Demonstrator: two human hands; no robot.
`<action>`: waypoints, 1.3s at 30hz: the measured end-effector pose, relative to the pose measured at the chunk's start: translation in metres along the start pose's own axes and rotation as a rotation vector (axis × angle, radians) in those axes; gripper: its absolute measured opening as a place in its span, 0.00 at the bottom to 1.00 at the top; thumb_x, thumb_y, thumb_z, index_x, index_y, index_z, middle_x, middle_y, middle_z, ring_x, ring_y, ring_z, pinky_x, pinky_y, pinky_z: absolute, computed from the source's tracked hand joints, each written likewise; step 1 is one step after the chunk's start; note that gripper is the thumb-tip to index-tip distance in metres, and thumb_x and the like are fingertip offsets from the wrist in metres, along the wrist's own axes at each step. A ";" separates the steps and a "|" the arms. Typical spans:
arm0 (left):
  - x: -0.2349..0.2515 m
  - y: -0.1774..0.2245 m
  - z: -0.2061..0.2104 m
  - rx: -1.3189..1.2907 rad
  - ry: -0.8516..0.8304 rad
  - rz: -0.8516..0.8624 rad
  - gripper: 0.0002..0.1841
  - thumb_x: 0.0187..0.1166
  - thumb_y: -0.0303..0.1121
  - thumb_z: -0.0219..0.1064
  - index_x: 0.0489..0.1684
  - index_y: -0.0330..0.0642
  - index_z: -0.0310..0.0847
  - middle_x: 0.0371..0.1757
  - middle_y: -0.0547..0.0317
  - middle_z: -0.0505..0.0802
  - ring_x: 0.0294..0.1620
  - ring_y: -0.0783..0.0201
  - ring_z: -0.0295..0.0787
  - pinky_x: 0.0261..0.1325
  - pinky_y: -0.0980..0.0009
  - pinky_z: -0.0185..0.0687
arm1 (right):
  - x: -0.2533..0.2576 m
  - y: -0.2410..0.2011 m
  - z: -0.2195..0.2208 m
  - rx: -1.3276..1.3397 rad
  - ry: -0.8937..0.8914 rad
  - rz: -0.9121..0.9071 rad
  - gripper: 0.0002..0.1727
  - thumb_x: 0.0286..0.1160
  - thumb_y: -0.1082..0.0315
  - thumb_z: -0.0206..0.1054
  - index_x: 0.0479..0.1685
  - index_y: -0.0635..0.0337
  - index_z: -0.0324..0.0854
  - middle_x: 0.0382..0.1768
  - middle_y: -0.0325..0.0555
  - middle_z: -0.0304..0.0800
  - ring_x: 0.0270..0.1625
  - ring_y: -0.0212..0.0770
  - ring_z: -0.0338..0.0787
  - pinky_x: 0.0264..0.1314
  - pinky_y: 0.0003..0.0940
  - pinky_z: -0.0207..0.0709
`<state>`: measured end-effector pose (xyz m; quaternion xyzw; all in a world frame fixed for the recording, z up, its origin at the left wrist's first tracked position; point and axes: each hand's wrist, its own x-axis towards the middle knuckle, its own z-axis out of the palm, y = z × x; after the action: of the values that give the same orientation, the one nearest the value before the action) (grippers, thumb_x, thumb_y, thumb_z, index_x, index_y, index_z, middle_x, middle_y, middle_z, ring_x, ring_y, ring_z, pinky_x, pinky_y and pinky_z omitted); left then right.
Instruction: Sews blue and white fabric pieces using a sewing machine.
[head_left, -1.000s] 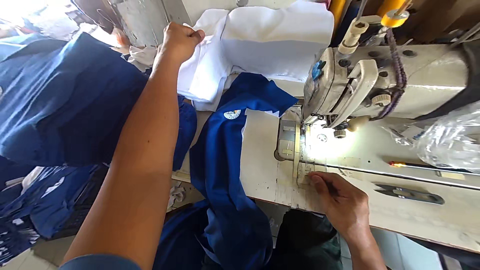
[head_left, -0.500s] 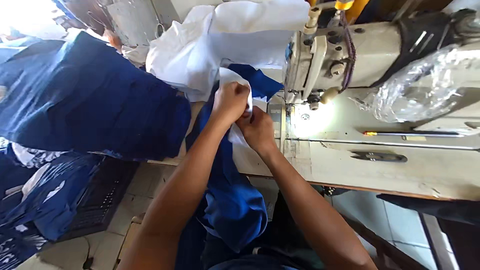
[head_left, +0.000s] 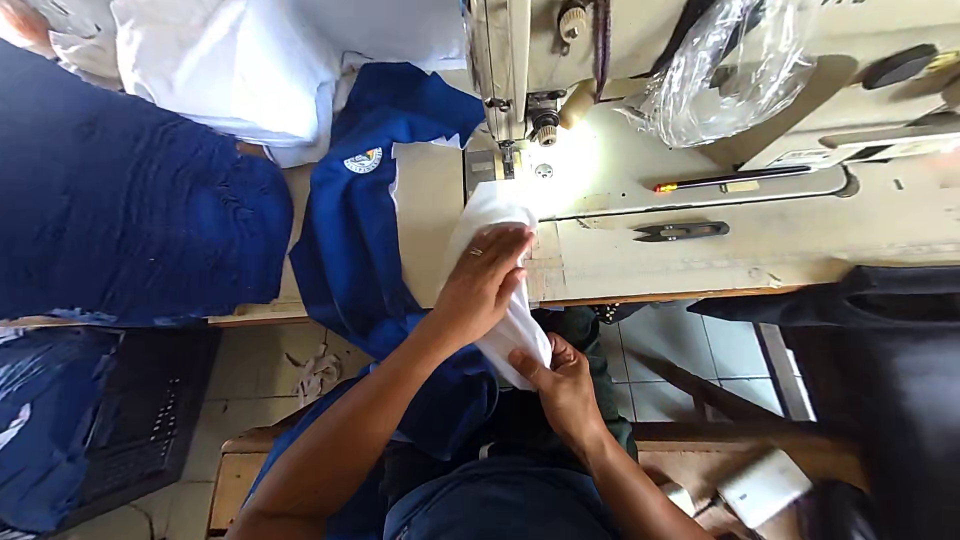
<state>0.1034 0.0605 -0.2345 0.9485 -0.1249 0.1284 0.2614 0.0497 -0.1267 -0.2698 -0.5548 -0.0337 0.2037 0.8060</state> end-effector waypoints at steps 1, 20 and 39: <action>-0.001 -0.003 -0.006 0.019 0.012 -0.043 0.23 0.91 0.35 0.55 0.82 0.37 0.74 0.83 0.50 0.80 0.88 0.53 0.69 0.92 0.53 0.57 | 0.001 0.006 0.000 0.045 0.006 0.012 0.12 0.60 0.72 0.82 0.33 0.61 0.81 0.31 0.41 0.91 0.36 0.33 0.92 0.43 0.32 0.89; 0.032 -0.038 -0.007 0.127 0.017 -0.123 0.25 0.92 0.42 0.52 0.83 0.43 0.76 0.87 0.56 0.77 0.92 0.52 0.63 0.92 0.48 0.53 | 0.002 0.029 -0.023 -0.380 -0.268 0.150 0.17 0.64 0.59 0.82 0.38 0.61 0.83 0.33 0.38 0.89 0.35 0.28 0.88 0.40 0.27 0.84; 0.036 -0.037 -0.007 0.335 -0.003 -0.136 0.28 0.86 0.52 0.51 0.83 0.57 0.77 0.89 0.58 0.74 0.84 0.46 0.69 0.76 0.42 0.62 | 0.037 0.024 -0.025 -0.505 -0.057 0.007 0.32 0.76 0.55 0.75 0.72 0.68 0.77 0.67 0.54 0.88 0.71 0.41 0.87 0.74 0.37 0.83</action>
<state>0.1472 0.0892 -0.2353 0.9852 -0.0379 0.1280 0.1076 0.0833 -0.1277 -0.3071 -0.7327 -0.1041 0.2072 0.6398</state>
